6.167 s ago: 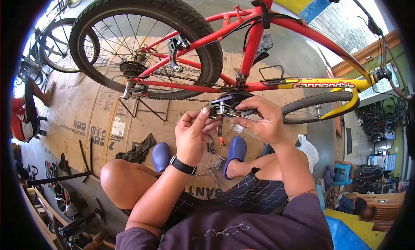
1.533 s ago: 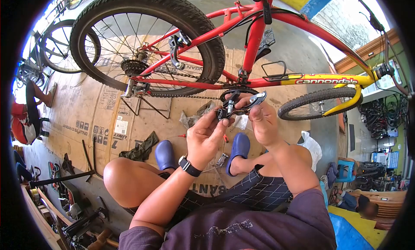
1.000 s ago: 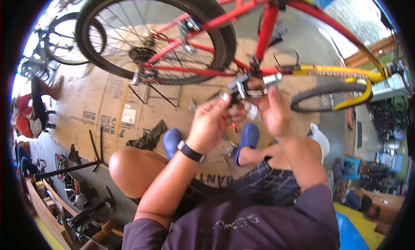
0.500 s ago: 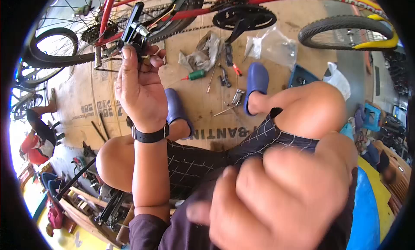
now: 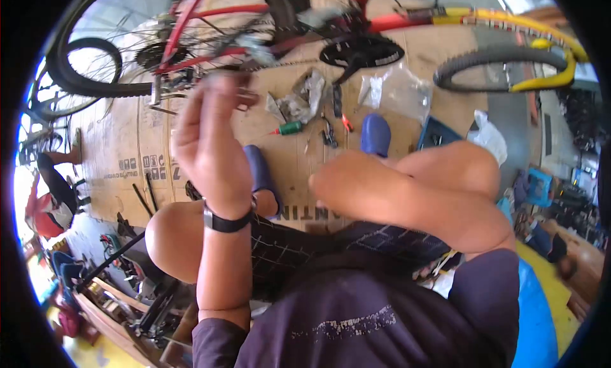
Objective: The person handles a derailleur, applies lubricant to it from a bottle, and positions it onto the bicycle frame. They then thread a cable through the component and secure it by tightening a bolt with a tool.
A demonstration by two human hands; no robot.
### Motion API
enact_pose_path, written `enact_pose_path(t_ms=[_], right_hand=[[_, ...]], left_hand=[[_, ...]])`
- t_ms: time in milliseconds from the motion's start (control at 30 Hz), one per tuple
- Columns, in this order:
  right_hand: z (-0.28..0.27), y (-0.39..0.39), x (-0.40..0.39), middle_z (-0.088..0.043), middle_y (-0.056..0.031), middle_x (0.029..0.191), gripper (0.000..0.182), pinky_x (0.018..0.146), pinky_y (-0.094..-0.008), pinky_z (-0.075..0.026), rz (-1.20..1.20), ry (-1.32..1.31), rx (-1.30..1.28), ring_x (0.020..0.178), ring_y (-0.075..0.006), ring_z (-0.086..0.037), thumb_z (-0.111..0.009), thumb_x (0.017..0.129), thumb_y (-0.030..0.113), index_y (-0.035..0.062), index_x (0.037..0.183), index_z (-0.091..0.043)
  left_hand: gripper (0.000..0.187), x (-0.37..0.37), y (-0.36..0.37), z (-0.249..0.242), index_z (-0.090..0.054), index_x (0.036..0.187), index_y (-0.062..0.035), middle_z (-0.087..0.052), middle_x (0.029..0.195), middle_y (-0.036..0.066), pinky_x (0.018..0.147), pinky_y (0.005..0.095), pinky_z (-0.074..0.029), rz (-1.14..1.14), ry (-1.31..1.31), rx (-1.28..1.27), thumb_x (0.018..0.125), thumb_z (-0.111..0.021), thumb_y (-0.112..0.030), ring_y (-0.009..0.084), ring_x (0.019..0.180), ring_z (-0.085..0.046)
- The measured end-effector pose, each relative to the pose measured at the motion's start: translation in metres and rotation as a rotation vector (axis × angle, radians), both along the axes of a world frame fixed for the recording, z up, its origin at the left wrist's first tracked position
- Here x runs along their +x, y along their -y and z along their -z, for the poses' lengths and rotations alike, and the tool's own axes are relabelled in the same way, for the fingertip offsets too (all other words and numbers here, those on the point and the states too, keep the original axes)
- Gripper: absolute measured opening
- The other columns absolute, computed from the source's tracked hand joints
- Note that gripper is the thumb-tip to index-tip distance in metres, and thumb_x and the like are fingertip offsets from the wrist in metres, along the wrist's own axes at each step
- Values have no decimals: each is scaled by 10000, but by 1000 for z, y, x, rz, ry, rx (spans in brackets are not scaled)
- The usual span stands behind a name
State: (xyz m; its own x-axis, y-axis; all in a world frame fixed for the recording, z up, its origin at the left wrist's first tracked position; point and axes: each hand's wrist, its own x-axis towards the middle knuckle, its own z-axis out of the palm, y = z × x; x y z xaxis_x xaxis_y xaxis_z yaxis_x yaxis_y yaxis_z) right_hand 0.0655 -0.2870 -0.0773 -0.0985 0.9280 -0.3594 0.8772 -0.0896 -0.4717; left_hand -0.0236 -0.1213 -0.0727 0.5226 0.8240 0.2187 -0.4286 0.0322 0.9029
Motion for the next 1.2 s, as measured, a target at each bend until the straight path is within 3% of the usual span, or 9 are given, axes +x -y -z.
enact_pose_path(t_ms=[33,100,133,200,333,467,700,900,1200], right_hand=[[65,7,8,-678,-185,711,76,640,-479,-550,-34,-68,262,702,-388,-685,-690,725,104,32,726,-713],[118,-14,13,-699,-197,887,288,755,-451,-560,-63,24,-256,829,-393,-690,-748,819,241,5,975,-693],[147,-22,16,-698,-195,894,292,758,-449,-559,-33,65,-370,833,-388,-690,-750,819,238,5,984,-689],[205,-35,16,-696,-191,906,300,764,-444,-559,107,103,-425,843,-378,-689,-752,819,232,6,1003,-681],[271,-61,13,-693,-184,932,320,776,-434,-557,377,152,-392,862,-358,-688,-757,819,220,8,1039,-664],[313,-80,1,-689,-177,958,344,788,-424,-556,586,152,-309,882,-338,-687,-762,819,208,9,1076,-647],[350,-97,-28,-682,-164,1003,396,809,-406,-554,773,126,-128,915,-304,-685,-771,819,186,11,1140,-618],[362,-93,-44,-676,-153,1041,447,827,-391,-552,834,30,51,944,-274,-684,-778,819,168,13,1195,-593],[269,-42,-38,-636,-88,1150,573,934,-338,-523,992,-629,294,1069,-176,-630,-784,846,79,32,1334,-489]], left_hand=[[180,-3,4,-13,-686,1067,59,-716,968,115,739,297,-532,24,-92,24,955,-658,-80,168,828,-664],[170,-5,13,-27,-698,1021,27,-714,924,79,710,283,-518,71,-158,105,892,-728,-81,154,810,-656],[184,-4,15,-29,-701,997,10,-710,900,67,696,281,-513,92,-128,166,856,-766,-88,149,796,-651],[212,-8,19,-43,-670,1095,44,-694,945,76,783,267,-525,222,-110,227,895,-708,-15,126,886,-652],[289,-2,27,-42,-673,1076,22,-692,934,40,770,249,-517,223,-55,133,847,-800,-99,95,852,-637],[270,1,21,-46,-685,1047,10,-663,833,18,685,236,-494,295,84,-582,883,-788,-179,69,733,-577],[295,-5,4,-64,-678,1127,7,-665,875,-39,652,181,-456,221,357,-819,931,-755,-201,3,759,-546],[235,-12,-2,-80,-674,1097,-17,-633,912,-63,689,177,-445,363,398,-863,937,-745,-174,-1,795,-531],[259,-15,-7,-96,-683,1083,-19,-630,847,-58,632,185,-428,386,459,-905,945,-738,-230,4,724,-513]])
